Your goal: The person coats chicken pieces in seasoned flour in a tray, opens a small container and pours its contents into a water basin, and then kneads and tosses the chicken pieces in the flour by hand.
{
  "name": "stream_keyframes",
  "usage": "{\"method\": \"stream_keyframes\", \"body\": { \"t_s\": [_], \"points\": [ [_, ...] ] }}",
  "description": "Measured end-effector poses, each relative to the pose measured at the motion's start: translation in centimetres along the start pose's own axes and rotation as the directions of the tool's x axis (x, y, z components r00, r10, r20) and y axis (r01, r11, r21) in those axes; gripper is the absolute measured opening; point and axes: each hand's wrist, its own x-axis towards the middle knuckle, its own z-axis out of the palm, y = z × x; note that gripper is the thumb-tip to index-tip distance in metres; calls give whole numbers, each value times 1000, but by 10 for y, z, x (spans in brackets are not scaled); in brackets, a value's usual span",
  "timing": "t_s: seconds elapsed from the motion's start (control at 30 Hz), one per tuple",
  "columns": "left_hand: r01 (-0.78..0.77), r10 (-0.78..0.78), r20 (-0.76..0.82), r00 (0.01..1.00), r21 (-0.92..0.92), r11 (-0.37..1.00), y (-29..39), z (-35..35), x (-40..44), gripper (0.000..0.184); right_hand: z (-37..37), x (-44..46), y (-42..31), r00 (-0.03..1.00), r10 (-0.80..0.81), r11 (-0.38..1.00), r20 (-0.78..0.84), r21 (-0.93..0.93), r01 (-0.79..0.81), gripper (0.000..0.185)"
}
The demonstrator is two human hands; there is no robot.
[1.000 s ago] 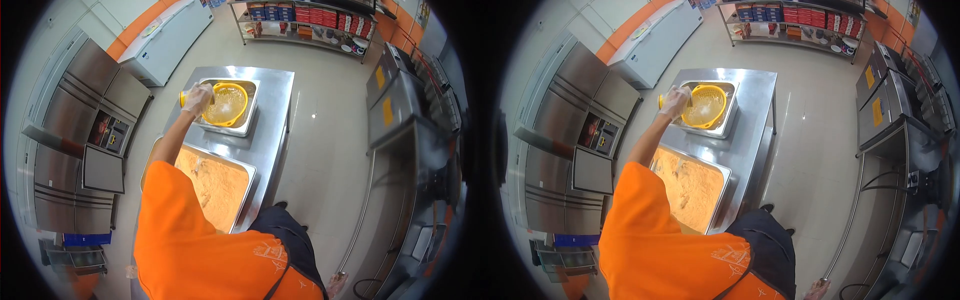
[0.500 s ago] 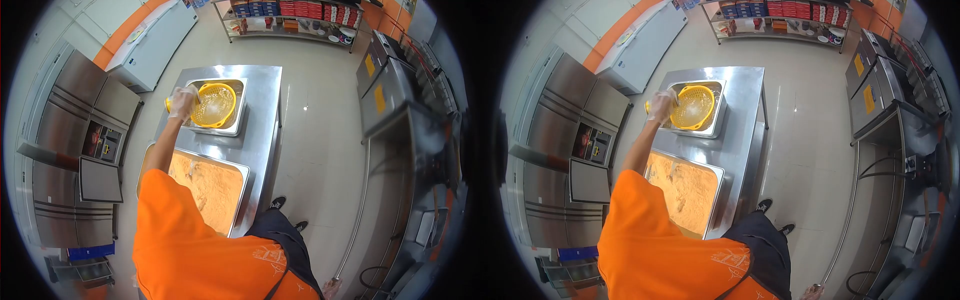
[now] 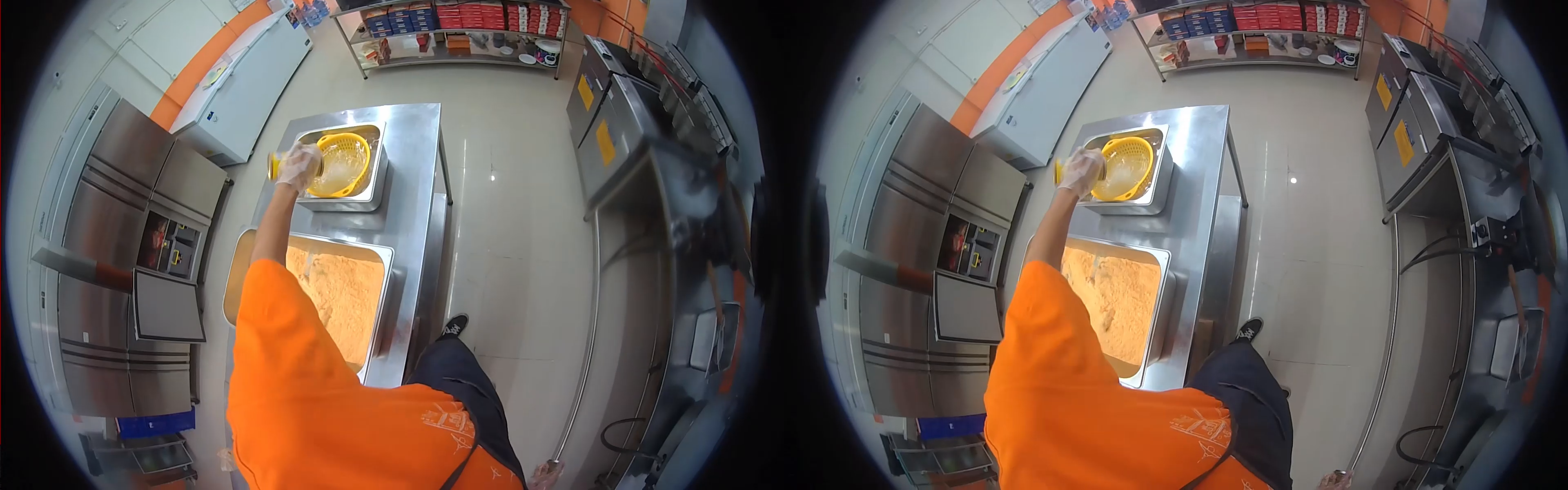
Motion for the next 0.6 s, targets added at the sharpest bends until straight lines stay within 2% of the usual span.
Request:
{"method": "stream_keyframes", "body": {
  "t_s": [0.07, 0.1, 0.13, 0.17, 0.2, 0.27, 0.3, 0.33, 0.37, 0.4, 0.47, 0.5, 0.53, 0.57, 0.6],
  "points": [
    [-95, 89, 74, 993, 72, 993, -1, 9, 17, 7, 6, -1, 7, 1000, 0, 1000, -17, -10, -1, 29],
    [-105, 98, 86, 991, 74, 992, -11, 27, 12, 7, 2, -16, 0, 999, -22, 993, 37, 120, 18, 31],
    [-196, 191, 71, 979, 74, 978, -21, 45, 0, 9, -4, -23, -7, 994, -61, 969, 86, 245, 38, 33],
    [-288, 286, 28, 958, 80, 954, -27, 55, 10, 10, 6, -20, -13, 995, -67, 965, 78, 258, 45, 33],
    [-296, 296, 15, 955, 83, 951, -16, 38, 26, 10, 16, -22, -16, 998, 50, 931, 49, 359, -65, 34],
    [-52, 39, 213, 976, 56, 997, -2, 7, 20, 8, 16, -33, -17, 954, 295, 814, 47, 511, -276, 35],
    [-48, 36, 208, 977, 56, 997, -3, 5, 19, 8, 22, -30, -21, 915, 398, 726, 58, 590, -354, 36],
    [-73, 70, 133, 989, 21, 997, -3, 4, 24, 8, 31, -30, -23, 863, 499, 616, 81, 667, -419, 37],
    [-100, 100, 74, 992, -14, 995, -5, 5, 21, 7, 32, -34, -16, 859, 506, 617, 80, 663, -425, 37],
    [-95, 96, 92, 991, -12, 995, -9, 8, 11, 7, 28, -35, -4, 908, 409, 747, 87, 540, -388, 37],
    [-442, 397, 266, 878, 138, 886, -11, 13, 18, 7, 36, -22, 12, 972, 185, 928, 145, 300, -222, 37],
    [-58, 82, 141, 987, -167, 984, -14, 14, 23, 8, 35, -20, 21, 976, 85, 978, 199, 170, -120, 37],
    [-51, 76, 156, 985, -160, 986, -18, 15, 17, 8, 32, -16, 30, 962, -6, 999, 273, 38, -5, 37],
    [-245, 239, 211, 948, 1, 970, -16, 12, 17, 7, 31, -7, 31, 960, -9, 999, 278, 32, 0, 37],
    [-436, 385, 280, 880, 148, 888, -14, 11, 24, 6, 33, -1, 32, 913, 251, 897, 320, 277, -344, 37]
  ]
}}
